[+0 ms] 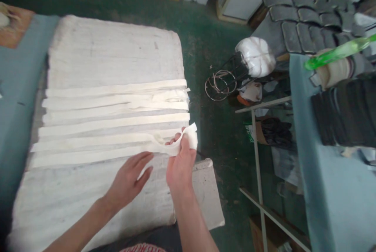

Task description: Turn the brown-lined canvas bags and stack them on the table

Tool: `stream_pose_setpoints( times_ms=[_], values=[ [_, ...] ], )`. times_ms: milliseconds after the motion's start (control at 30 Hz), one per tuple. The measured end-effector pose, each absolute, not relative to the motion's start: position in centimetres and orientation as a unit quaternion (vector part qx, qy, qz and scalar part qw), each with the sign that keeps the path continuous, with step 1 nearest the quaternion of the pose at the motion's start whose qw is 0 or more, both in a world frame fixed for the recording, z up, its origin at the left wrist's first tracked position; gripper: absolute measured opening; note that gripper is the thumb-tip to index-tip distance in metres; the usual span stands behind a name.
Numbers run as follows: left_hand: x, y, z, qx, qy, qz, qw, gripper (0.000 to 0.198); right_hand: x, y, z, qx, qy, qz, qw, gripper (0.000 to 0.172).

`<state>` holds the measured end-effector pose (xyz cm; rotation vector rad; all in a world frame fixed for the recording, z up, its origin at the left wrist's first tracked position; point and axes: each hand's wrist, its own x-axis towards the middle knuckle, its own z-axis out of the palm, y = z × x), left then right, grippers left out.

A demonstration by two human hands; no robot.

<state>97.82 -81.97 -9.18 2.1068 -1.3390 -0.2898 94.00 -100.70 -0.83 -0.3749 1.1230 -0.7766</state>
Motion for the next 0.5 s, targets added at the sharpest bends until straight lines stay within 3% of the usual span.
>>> stream_pose_setpoints(
  times_ms=[200,367,500],
  values=[
    [92.4,-84.6,-11.0,0.767,-0.550,-0.111,0.311,0.076,93.0,-97.6,-0.4,-0.177,0.525,-0.371,0.745,0.042],
    [92.1,-88.2,-13.1,0.782,-0.510,-0.112,0.341,0.084,93.2,-95.9,0.3,-0.172,0.511,-0.356,0.763,0.040],
    [92.5,-89.8,-15.2,0.799,-0.443,-0.127,0.386,0.075,93.1,-94.7,0.5,-0.173,0.519,-0.358,0.757,0.031]
  ],
)
